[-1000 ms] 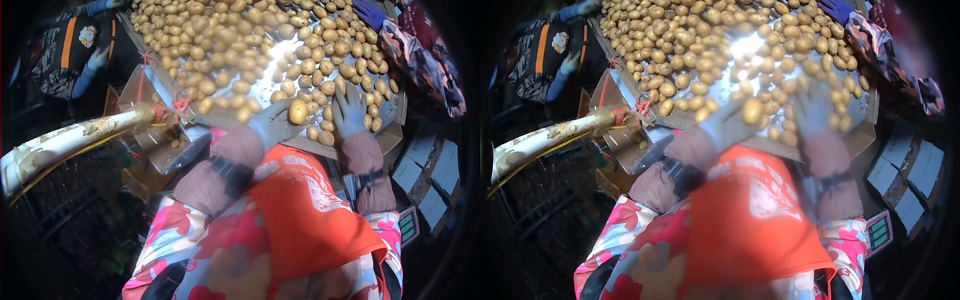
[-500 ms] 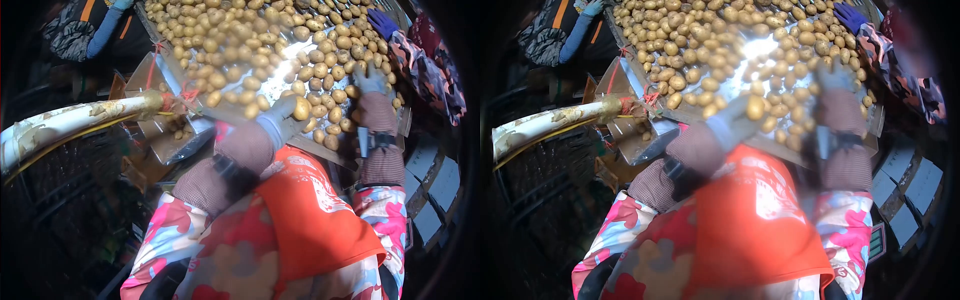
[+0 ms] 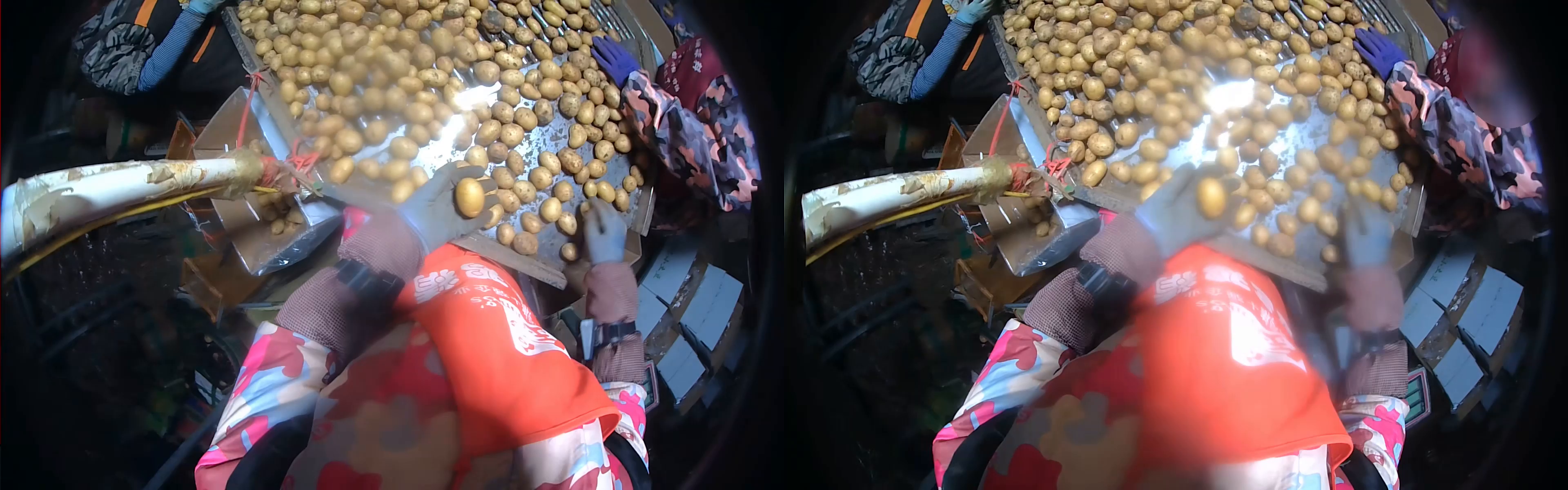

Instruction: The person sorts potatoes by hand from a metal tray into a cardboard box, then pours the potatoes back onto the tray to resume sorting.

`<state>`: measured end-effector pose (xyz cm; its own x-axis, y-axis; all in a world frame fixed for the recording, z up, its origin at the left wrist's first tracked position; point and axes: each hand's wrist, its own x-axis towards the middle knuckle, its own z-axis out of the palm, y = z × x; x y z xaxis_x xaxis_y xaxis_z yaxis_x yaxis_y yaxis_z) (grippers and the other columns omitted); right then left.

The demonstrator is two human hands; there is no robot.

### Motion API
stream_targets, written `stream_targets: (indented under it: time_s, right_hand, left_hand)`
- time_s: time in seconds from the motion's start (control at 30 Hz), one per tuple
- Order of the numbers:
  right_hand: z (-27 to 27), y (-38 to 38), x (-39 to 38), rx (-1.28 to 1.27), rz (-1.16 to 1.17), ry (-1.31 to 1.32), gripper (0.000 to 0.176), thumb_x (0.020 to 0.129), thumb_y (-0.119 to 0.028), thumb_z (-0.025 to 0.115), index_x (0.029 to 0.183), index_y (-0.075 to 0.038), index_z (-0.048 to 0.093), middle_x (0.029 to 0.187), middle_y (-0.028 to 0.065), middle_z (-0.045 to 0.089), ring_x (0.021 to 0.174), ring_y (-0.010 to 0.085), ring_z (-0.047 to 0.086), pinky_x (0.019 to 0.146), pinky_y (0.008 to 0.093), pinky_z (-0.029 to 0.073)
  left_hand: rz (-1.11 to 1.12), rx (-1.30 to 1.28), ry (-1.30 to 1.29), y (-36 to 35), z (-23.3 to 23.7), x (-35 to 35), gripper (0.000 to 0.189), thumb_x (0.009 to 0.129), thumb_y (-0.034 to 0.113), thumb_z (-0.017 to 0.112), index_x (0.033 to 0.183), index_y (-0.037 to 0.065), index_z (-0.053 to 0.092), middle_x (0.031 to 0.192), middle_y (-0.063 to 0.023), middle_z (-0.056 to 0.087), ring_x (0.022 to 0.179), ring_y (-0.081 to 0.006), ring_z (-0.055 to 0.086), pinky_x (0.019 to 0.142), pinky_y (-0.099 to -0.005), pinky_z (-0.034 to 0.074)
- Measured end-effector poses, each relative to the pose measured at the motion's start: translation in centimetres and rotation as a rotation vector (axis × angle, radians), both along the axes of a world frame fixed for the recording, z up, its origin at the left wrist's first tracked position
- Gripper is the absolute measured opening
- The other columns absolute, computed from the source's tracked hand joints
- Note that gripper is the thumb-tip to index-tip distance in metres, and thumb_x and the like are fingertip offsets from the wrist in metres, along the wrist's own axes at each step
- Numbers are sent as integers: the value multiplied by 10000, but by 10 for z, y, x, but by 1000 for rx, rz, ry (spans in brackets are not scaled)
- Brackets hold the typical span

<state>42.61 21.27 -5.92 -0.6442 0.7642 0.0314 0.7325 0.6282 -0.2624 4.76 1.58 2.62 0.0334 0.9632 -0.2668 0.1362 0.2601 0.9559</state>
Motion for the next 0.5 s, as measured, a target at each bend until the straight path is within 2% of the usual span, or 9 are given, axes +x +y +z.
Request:
stream_targets:
  time_s: [0.03,0.13,0.17,0.2,0.23,0.33,0.4,0.43,0.5]
  right_hand:
    - [2,19,1,-38,-122,10,513,933,-258,650,1404,-85,543,1335,182,559,1226,315,538,1065,438,408]
    - [32,54,-71,28,-212,105,562,943,-294,619,1454,-109,475,1425,206,455,1297,359,467,1103,460,370]
    - [42,56,-102,8,-193,88,579,946,-306,609,1470,-117,453,1455,215,421,1321,374,444,1116,467,357]
    - [54,55,-134,-23,-156,0,596,949,-318,598,1487,-125,430,1485,223,386,1344,388,420,1129,474,344]
    - [66,46,-169,-42,-95,-155,613,952,-330,588,1504,-133,408,1515,231,352,1368,403,397,1142,481,331]
    - [95,2,-241,103,206,-745,665,961,-366,557,1554,-157,340,1605,256,248,1439,446,326,1180,503,293]
    - [17,-29,-235,127,89,-204,690,973,-447,513,1555,-122,336,1589,315,224,1465,515,213,1210,521,208]
    - [-4,-43,-230,185,184,-4,668,986,-450,489,1552,-125,349,1588,306,236,1455,518,224,1204,531,214]
    - [-31,-64,-210,354,472,94,628,1010,-456,442,1544,-132,375,1584,287,261,1436,523,246,1192,551,227]
  left_hand:
    - [-203,183,728,-4,2,1,366,983,182,596,1321,46,571,1353,-69,580,1330,-216,471,1064,-318,465]
    - [212,33,-224,-24,-65,3,389,968,350,606,1237,69,604,1238,-84,644,1119,-205,566,862,-295,502]
    - [312,-65,-464,-30,-64,1,396,965,385,607,1214,76,613,1205,-86,659,1055,-201,585,806,-290,503]
    - [439,-155,-700,-37,-62,-1,407,962,419,609,1191,83,622,1172,-88,674,990,-198,603,751,-285,504]
    - [535,-281,-860,-38,-34,-6,404,960,433,609,1173,90,629,1144,-87,683,931,-193,609,707,-282,494]
    - [823,-465,-1169,-65,-17,-27,392,965,444,604,1150,101,646,1064,-92,701,819,-198,628,597,-282,481]
    - [1059,-442,-1234,-94,-10,-46,383,969,443,605,1143,105,659,1023,-100,709,768,-211,639,530,-274,469]
    - [1198,-402,-1220,-114,-1,-53,380,969,443,608,1138,107,666,1007,-106,713,743,-219,643,497,-264,459]
    - [1153,-222,-1460,-183,-32,-66,413,949,452,633,1121,79,674,1054,-110,722,808,-220,689,510,-251,505]
